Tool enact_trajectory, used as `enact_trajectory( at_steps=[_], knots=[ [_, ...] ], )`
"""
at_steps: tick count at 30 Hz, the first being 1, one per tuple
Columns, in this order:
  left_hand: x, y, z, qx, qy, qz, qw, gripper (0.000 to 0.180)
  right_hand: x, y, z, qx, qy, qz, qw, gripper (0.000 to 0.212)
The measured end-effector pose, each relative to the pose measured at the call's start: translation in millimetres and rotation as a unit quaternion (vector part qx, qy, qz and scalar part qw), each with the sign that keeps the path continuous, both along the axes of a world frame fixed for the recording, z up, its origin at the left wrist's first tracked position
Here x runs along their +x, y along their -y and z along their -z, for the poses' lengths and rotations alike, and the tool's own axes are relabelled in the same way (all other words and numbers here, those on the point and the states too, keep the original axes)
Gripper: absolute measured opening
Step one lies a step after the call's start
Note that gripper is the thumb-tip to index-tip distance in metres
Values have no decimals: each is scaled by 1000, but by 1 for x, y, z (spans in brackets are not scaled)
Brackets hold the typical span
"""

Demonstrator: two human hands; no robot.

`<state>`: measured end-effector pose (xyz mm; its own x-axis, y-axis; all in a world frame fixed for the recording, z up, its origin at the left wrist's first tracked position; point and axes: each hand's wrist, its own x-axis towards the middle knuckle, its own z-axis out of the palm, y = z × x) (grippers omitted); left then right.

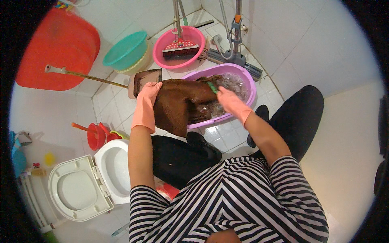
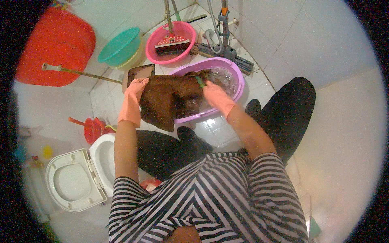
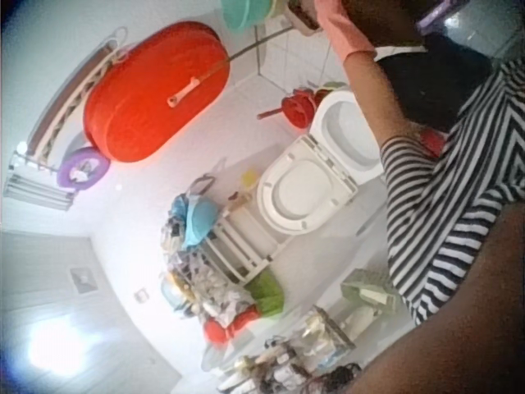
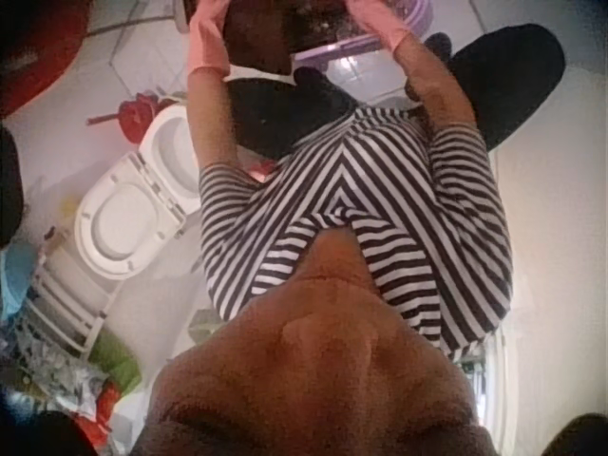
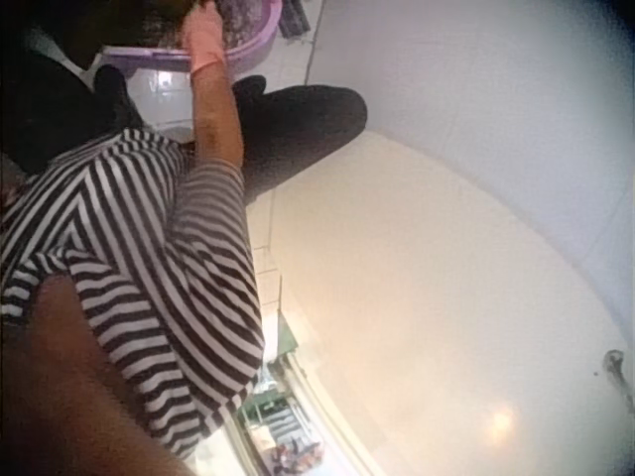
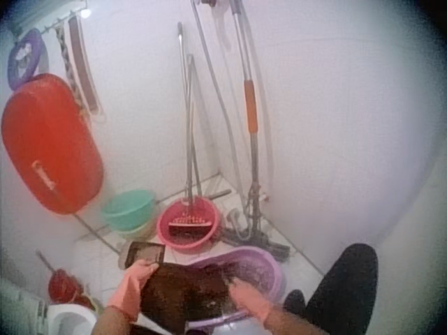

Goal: The person washes a brown cloth by hand in a pink basin filled with soapy water. They scrub the cloth with a green brush, rinse it, and wring it out repeatedly.

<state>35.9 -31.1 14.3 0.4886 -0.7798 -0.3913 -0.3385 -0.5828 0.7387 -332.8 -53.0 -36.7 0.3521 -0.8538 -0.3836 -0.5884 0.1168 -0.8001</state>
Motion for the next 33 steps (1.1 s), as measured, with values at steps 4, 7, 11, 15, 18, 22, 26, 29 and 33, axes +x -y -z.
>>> enact_trajectory(
  at_steps=[4,7,11,15,18,22,26,29,33],
  knots=[
    [-27,8,-3,25,46,50,997,40,64,-39,-6,-151,186,-31,970,53],
    [-7,-10,-16,70,79,65,992,44,73,-35,-23,-55,-56,-177,981,53],
    [6,-24,-15,74,-22,132,988,41,25,5,50,-6,-186,-112,976,45],
    [-18,-21,-30,128,43,172,976,31,-23,22,65,-75,-195,-52,976,46],
    [13,-52,-20,94,55,207,972,41,-15,5,21,-162,-115,-107,974,50],
    [-58,-42,-72,178,114,260,942,45,33,-32,-35,-106,110,-44,987,52],
    [-16,-50,-49,151,114,293,937,33,89,-58,-44,-116,69,-175,975,50],
    [-10,-32,-56,149,-4,314,938,47,27,-10,66,-120,-116,-177,970,48],
    [-12,-48,-79,72,-148,234,958,26,-19,20,74,-161,-252,-110,948,42]
  ],
)
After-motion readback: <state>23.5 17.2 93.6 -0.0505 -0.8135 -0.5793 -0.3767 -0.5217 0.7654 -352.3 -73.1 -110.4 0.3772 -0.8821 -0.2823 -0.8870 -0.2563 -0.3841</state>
